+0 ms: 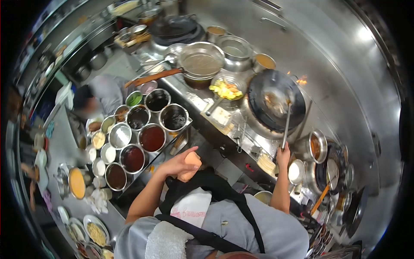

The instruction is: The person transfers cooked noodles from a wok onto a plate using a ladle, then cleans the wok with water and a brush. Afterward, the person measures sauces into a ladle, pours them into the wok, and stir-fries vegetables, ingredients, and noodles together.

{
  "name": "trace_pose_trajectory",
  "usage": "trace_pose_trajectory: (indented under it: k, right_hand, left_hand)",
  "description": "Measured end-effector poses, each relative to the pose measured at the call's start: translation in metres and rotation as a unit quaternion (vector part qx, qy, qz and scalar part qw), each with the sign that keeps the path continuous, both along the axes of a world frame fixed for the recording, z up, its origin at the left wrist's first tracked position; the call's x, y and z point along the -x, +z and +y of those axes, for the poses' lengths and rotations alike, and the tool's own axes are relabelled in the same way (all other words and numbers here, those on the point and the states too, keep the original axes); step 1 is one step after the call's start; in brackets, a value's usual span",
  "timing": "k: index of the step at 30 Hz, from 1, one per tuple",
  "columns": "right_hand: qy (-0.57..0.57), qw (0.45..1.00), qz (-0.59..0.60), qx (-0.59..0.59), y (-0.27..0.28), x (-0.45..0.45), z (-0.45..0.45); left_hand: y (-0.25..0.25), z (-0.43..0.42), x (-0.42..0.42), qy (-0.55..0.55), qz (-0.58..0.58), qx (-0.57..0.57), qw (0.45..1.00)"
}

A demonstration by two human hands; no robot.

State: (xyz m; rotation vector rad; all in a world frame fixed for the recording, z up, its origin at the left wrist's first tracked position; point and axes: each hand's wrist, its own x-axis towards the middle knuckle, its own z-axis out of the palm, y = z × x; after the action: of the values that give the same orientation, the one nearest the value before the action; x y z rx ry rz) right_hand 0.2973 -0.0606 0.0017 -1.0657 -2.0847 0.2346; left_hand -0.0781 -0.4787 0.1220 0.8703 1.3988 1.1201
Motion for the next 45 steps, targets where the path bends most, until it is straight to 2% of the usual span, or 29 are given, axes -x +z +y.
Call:
trace_pose_trajectory:
  k: [1, 2, 4, 6, 9, 12, 13, 15, 16, 19, 20, 21, 23, 25, 26, 28, 29, 31, 37, 45]
  right_hand:
    - [0.009, 0.884, 0.188, 0.428, 0.066, 0.032, -0.048]
    - [0.048, 0.789, 0.313, 0.527, 0.067, 0.041, -0.063]
    - [0.076, 0.669, 0.430, 0.602, 0.080, 0.061, -0.105]
    - [0.159, 0.588, 0.444, 0.657, 0.107, 0.077, -0.154]
    - [0.205, 0.549, 0.354, 0.729, 0.125, 0.096, -0.217]
    - [0.194, 0.576, 0.213, 0.765, 0.133, 0.119, -0.266]
    - [0.193, 0.576, 0.211, 0.766, 0.132, 0.127, -0.278]
    - [0.219, 0.618, 0.099, 0.749, 0.127, 0.141, -0.299]
    - [0.217, 0.617, 0.098, 0.750, 0.121, 0.145, -0.307]
    - [0.255, 0.750, -0.036, 0.609, 0.103, 0.155, -0.323]
    - [0.256, 0.749, -0.039, 0.610, 0.089, 0.155, -0.324]
    - [0.281, 0.796, -0.070, 0.531, 0.076, 0.157, -0.325]
    - [0.306, 0.834, -0.103, 0.447, 0.065, 0.158, -0.327]
    - [0.233, 0.746, -0.061, 0.621, 0.090, 0.168, -0.331]
    - [0.235, 0.746, -0.064, 0.620, 0.099, 0.169, -0.334]
    - [0.222, 0.648, 0.024, 0.728, 0.114, 0.172, -0.336]
    - [0.225, 0.648, 0.021, 0.727, 0.117, 0.172, -0.336]
    - [0.196, 0.605, 0.079, 0.768, 0.122, 0.167, -0.333]
    - [0.235, 0.613, 0.085, 0.749, 0.138, 0.159, -0.318]
    - [0.245, 0.633, 0.070, 0.731, 0.127, 0.145, -0.295]
  left_hand:
    - [-0.005, -0.005, 0.003, -0.003, 0.014, -0.010, 1.000]
    - [-0.007, -0.013, 0.004, -0.009, 0.026, -0.017, 0.999]
    - [-0.011, -0.028, 0.008, 0.000, -0.002, -0.006, 1.000]
    - [-0.026, -0.041, 0.014, -0.029, 0.021, 0.038, 0.999]
    - [-0.034, -0.058, 0.016, -0.053, 0.068, 0.046, 0.995]
    - [-0.039, -0.073, 0.015, -0.033, 0.088, 0.023, 0.995]
    - [-0.039, -0.078, 0.015, -0.032, 0.085, 0.024, 0.996]
    - [-0.039, -0.087, 0.018, -0.026, 0.084, 0.037, 0.995]
    - [-0.039, -0.093, 0.018, -0.026, 0.082, 0.038, 0.996]
    - [-0.039, -0.111, 0.018, -0.012, 0.090, 0.041, 0.995]
    - [-0.041, -0.117, 0.019, -0.012, 0.087, 0.044, 0.995]
    - [-0.043, -0.122, 0.019, -0.012, 0.083, 0.047, 0.995]
    - [-0.046, -0.133, 0.019, 0.001, 0.076, 0.045, 0.996]
    - [-0.051, -0.141, 0.018, 0.015, 0.069, 0.043, 0.997]
    - [-0.052, -0.144, 0.018, 0.017, 0.075, 0.043, 0.996]
    - [-0.052, -0.148, 0.018, 0.025, 0.081, 0.042, 0.995]
    - [-0.044, -0.148, 0.017, 0.025, 0.073, 0.049, 0.996]
    - [-0.041, -0.147, 0.017, 0.026, 0.066, 0.055, 0.996]
    - [-0.043, -0.129, 0.013, 0.023, 0.085, 0.039, 0.995]
    - [-0.035, -0.096, 0.008, -0.013, 0.128, 0.050, 0.990]
